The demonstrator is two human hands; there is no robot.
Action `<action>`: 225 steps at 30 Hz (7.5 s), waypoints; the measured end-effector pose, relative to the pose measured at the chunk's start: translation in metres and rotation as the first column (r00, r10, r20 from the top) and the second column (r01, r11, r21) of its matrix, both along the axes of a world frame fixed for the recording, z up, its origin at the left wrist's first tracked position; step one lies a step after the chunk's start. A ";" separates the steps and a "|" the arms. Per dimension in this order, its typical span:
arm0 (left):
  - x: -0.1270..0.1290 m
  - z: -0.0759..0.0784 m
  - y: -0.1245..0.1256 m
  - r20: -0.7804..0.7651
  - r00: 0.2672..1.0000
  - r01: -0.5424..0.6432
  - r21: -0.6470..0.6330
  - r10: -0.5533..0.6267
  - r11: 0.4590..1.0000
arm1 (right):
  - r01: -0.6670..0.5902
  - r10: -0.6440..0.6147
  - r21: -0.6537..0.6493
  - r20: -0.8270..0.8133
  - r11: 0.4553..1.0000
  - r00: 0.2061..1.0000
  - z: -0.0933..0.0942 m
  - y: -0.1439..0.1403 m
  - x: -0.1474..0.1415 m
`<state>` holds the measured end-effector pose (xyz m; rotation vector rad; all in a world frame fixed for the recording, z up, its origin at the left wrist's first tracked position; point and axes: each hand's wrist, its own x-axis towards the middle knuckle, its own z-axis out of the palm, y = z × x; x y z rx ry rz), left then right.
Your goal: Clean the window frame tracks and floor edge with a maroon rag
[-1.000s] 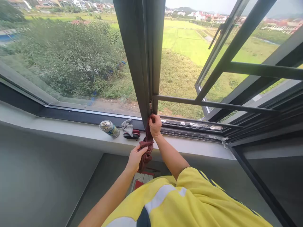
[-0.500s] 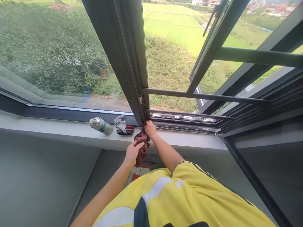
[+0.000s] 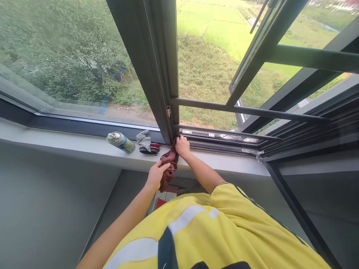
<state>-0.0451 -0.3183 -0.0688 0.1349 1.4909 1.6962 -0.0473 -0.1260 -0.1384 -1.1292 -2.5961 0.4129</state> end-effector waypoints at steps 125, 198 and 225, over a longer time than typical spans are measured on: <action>0.052 0.068 0.081 0.107 0.813 0.570 0.055 -0.572 0.820 | 0.710 -0.768 -0.297 -0.182 0.638 0.614 -0.010 0.129 0.331; 0.103 0.022 0.113 0.282 0.670 0.725 -0.046 -0.687 0.687 | 0.747 -0.748 0.036 0.020 0.664 0.664 -0.024 0.176 0.340; 0.083 0.030 0.088 0.273 0.801 0.569 -0.068 -0.533 0.820 | 0.704 -0.700 -0.021 -0.133 0.710 0.702 -0.032 0.107 0.187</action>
